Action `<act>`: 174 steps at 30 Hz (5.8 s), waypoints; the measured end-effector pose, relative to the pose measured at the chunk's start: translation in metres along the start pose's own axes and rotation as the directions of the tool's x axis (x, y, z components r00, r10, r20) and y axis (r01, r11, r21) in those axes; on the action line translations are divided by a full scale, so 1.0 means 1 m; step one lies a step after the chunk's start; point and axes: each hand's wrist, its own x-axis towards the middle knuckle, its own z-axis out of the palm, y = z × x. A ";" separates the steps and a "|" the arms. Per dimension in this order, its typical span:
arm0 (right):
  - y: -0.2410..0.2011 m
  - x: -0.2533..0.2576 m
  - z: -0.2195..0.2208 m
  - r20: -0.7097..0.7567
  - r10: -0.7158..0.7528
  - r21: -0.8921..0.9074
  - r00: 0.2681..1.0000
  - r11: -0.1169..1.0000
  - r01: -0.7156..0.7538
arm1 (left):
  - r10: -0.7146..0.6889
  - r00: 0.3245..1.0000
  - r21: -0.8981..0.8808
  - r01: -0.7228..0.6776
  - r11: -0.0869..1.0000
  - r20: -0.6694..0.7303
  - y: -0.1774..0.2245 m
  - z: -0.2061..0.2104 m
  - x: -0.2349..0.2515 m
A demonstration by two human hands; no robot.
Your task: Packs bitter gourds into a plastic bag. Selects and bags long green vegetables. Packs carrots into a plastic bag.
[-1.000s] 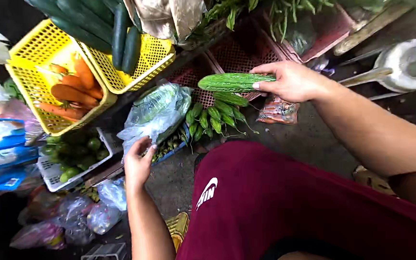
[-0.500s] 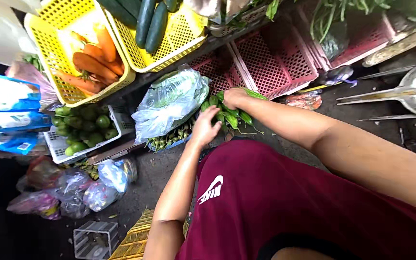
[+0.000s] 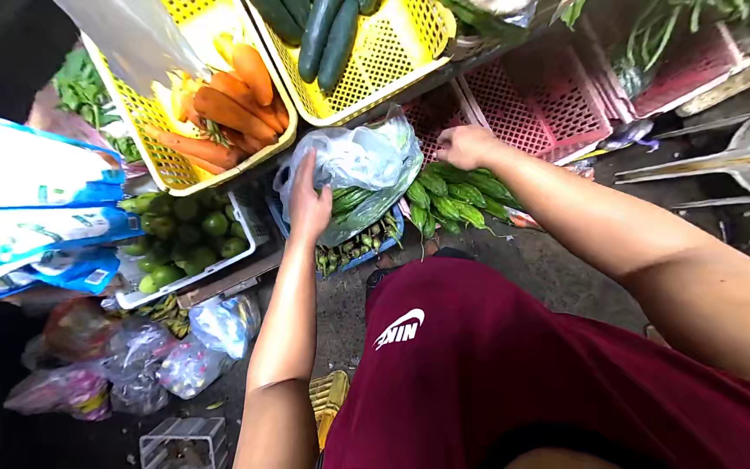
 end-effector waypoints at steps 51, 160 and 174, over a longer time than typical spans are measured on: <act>0.118 0.022 0.014 0.268 0.088 0.050 0.959 0.993 -0.105 | -0.445 0.884 -0.357 0.466 0.809 0.144 0.168 0.088 -0.074; -0.023 -0.044 0.023 0.091 -0.474 0.147 0.876 0.876 0.459 | -0.500 0.842 0.519 0.340 0.784 0.203 -0.001 0.053 -0.043; -0.092 0.023 0.035 0.075 -0.391 0.107 0.917 0.918 0.383 | -0.676 0.721 0.414 0.575 0.706 0.151 0.007 0.077 -0.095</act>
